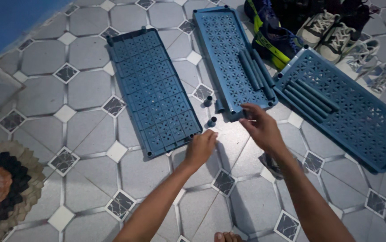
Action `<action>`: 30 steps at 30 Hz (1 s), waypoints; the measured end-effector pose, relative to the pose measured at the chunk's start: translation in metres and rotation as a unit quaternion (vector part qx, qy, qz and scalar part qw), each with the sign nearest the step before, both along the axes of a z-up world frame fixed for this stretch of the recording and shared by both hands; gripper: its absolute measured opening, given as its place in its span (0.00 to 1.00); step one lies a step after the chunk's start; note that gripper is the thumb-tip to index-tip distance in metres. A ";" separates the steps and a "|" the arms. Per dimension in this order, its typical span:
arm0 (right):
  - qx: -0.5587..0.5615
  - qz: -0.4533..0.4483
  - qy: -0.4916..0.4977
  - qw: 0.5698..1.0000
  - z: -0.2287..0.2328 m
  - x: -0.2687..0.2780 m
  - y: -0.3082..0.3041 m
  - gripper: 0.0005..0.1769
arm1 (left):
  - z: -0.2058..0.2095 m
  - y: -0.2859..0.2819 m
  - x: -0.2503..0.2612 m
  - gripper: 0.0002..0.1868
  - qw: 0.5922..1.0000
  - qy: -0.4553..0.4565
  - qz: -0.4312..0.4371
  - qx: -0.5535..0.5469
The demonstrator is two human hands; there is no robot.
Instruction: The person assembles a blue plastic stool by inserting cylindrical legs into the perforated seat base. They wipe the legs with a cloth before inserting them into the designated holes on the underside of the seat.
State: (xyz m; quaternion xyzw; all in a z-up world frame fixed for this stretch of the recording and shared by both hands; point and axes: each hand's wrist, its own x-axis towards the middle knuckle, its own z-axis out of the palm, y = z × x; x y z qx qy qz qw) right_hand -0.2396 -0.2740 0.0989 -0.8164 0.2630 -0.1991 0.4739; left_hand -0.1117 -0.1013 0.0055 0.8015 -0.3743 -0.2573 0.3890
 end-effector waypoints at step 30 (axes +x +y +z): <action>-0.216 0.262 0.082 0.937 -0.056 0.087 0.076 0.21 | -0.073 0.080 0.054 0.17 0.982 -0.158 0.092 -0.053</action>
